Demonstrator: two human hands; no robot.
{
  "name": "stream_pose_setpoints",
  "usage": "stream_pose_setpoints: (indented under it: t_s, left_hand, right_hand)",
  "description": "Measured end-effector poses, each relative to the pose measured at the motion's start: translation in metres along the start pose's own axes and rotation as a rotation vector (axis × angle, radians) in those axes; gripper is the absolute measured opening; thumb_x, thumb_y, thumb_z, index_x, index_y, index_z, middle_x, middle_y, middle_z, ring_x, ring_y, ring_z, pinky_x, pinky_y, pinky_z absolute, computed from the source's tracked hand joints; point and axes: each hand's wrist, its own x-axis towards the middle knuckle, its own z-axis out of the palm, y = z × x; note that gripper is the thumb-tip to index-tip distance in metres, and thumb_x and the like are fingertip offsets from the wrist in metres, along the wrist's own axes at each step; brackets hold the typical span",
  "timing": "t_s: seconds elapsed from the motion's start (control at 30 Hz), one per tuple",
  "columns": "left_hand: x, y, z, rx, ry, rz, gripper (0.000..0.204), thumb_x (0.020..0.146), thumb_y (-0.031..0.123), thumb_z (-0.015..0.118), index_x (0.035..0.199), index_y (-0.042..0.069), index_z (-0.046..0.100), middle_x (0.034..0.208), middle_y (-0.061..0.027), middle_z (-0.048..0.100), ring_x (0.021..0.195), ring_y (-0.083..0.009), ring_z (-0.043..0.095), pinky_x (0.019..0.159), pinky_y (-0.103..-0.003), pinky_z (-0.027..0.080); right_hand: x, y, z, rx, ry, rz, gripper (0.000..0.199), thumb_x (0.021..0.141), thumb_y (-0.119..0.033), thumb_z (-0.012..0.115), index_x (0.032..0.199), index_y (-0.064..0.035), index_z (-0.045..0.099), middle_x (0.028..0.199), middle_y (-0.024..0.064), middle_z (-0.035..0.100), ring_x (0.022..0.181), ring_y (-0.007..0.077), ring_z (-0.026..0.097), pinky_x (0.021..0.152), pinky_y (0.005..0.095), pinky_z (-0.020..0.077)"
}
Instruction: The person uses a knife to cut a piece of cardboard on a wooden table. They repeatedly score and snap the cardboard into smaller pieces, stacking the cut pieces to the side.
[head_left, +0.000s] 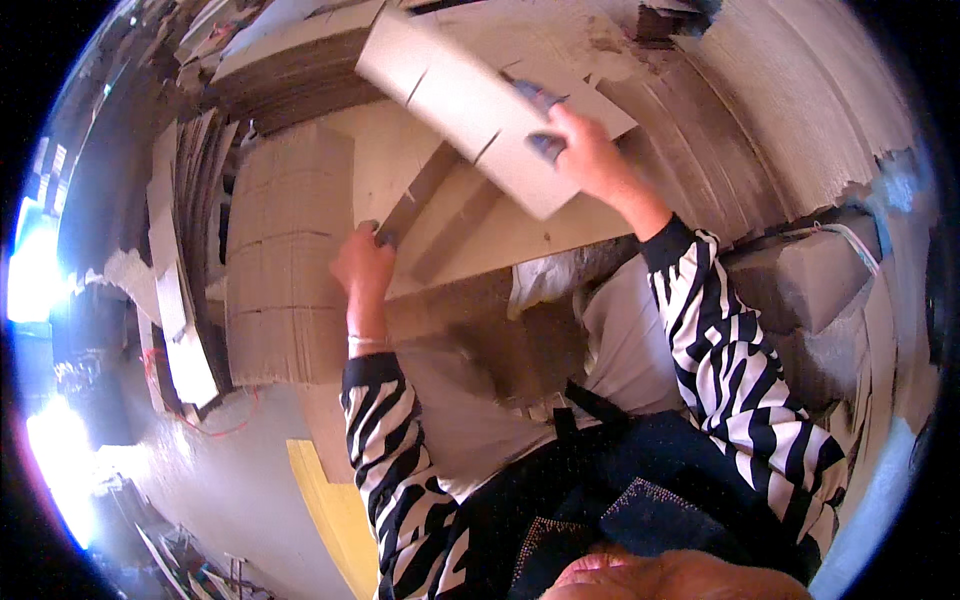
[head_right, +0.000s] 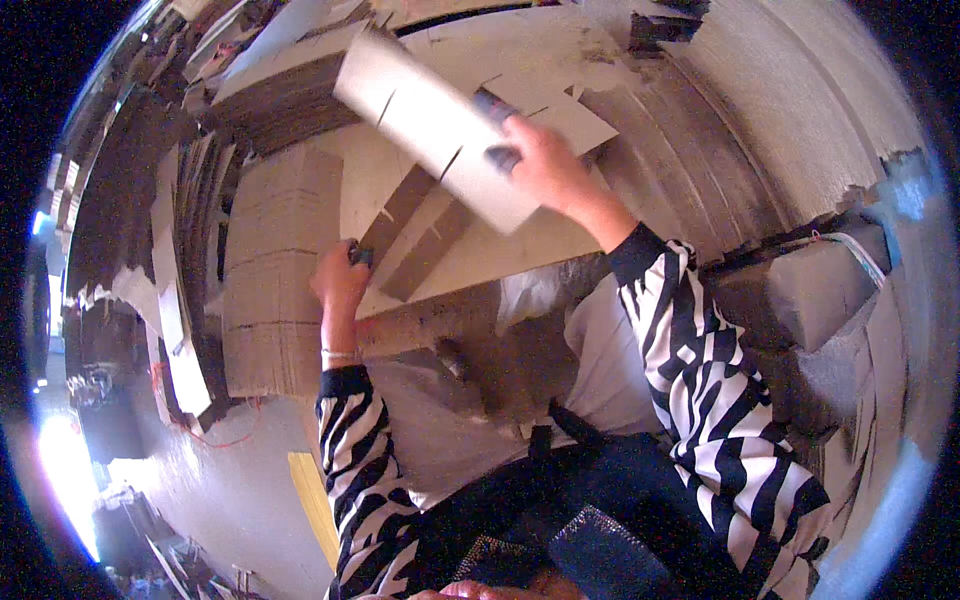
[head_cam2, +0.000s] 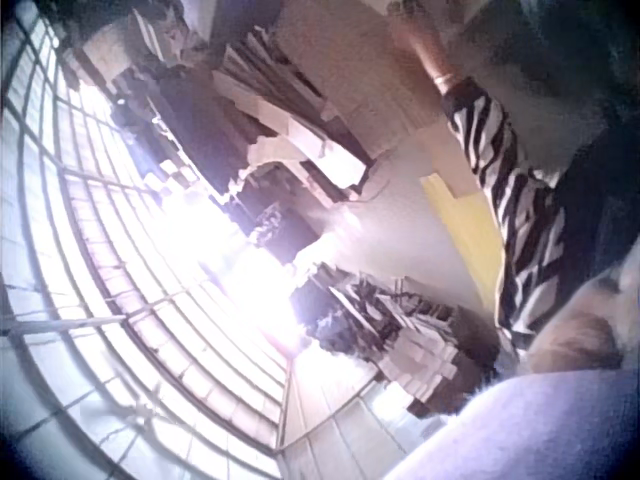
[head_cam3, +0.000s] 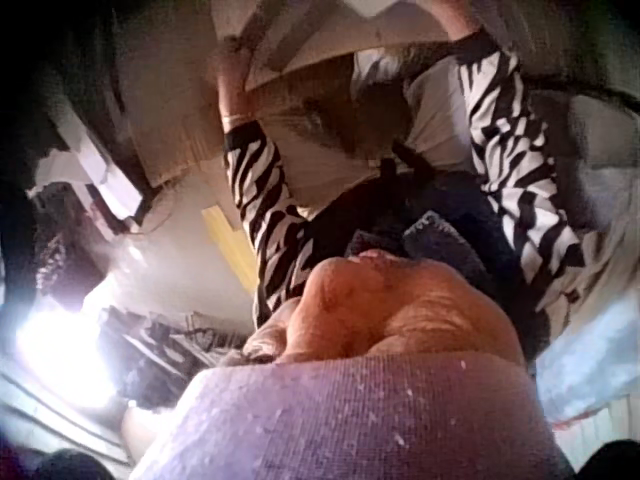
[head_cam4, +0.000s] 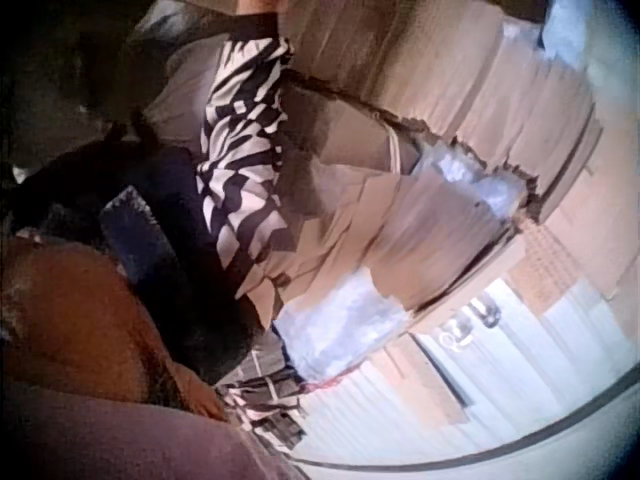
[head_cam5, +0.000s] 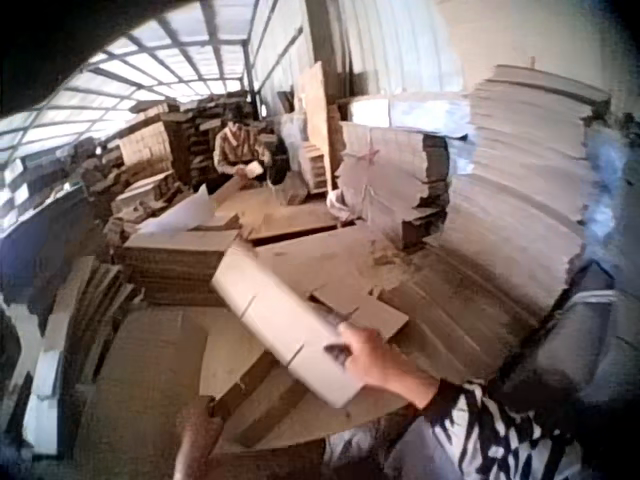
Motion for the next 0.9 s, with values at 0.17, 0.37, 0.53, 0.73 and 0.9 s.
stream_pose_setpoints:
  t_s: [0.17, 0.37, 0.53, 0.73, 0.9]
  left_hand:
    - [0.008, 0.014, 0.007, 0.146, 0.002, 0.015, 0.023, 0.081, 0.023, 0.060, 0.100, 0.014, 0.067, 0.094, -0.0115, 0.071, 0.090, -0.0339, 0.067, 0.077, -0.051, 0.047]
    - [0.019, 0.016, 0.019, 0.192, 0.087, -0.038, 0.018, 0.083, 0.024, 0.059, 0.096, 0.016, 0.068, 0.091, -0.0113, 0.071, 0.089, -0.0322, 0.067, 0.075, -0.050, 0.048]
    - [0.017, 0.022, 0.024, 0.181, 0.116, -0.038, 0.017, 0.084, 0.026, 0.060, 0.095, 0.016, 0.069, 0.091, -0.0112, 0.071, 0.089, -0.0324, 0.068, 0.074, -0.049, 0.049]
    - [0.018, 0.015, 0.023, 0.138, 0.117, -0.058, 0.019, 0.082, 0.026, 0.060, 0.095, 0.015, 0.068, 0.093, -0.0109, 0.070, 0.091, -0.0319, 0.067, 0.075, -0.051, 0.048]
    - [0.018, 0.024, 0.021, 0.177, 0.282, 0.058, 0.023, 0.077, 0.020, 0.064, 0.098, 0.012, 0.067, 0.098, -0.0120, 0.068, 0.094, -0.0316, 0.065, 0.078, -0.052, 0.047]
  right_hand:
    - [-0.015, -0.021, 0.024, -0.052, -0.373, -0.053, 0.026, 0.081, -0.017, 0.065, 0.103, -0.0050, 0.057, 0.079, 0.0234, 0.062, 0.078, 0.0435, 0.061, 0.066, 0.0514, 0.0461]
    - [0.002, -0.049, 0.009, -0.285, -0.455, -0.091, 0.029, 0.076, -0.009, 0.061, 0.104, -0.0057, 0.060, 0.077, 0.0200, 0.064, 0.075, 0.0402, 0.063, 0.066, 0.0520, 0.0480]
    - [0.015, -0.075, 0.021, -0.238, -0.369, -0.185, 0.022, 0.073, -0.005, 0.059, 0.095, -0.0035, 0.060, 0.078, 0.0196, 0.065, 0.075, 0.0405, 0.063, 0.063, 0.0534, 0.0481]
    - [0.017, -0.070, 0.022, -0.329, -0.498, -0.189, 0.018, 0.073, -0.005, 0.059, 0.091, -0.0032, 0.059, 0.079, 0.0194, 0.065, 0.077, 0.0405, 0.063, 0.064, 0.0535, 0.0484]
    - [0.027, -0.071, 0.028, -0.330, -0.560, -0.232, 0.017, 0.074, -0.006, 0.059, 0.090, -0.0028, 0.059, 0.080, 0.0190, 0.065, 0.082, 0.0402, 0.063, 0.067, 0.0531, 0.0493]
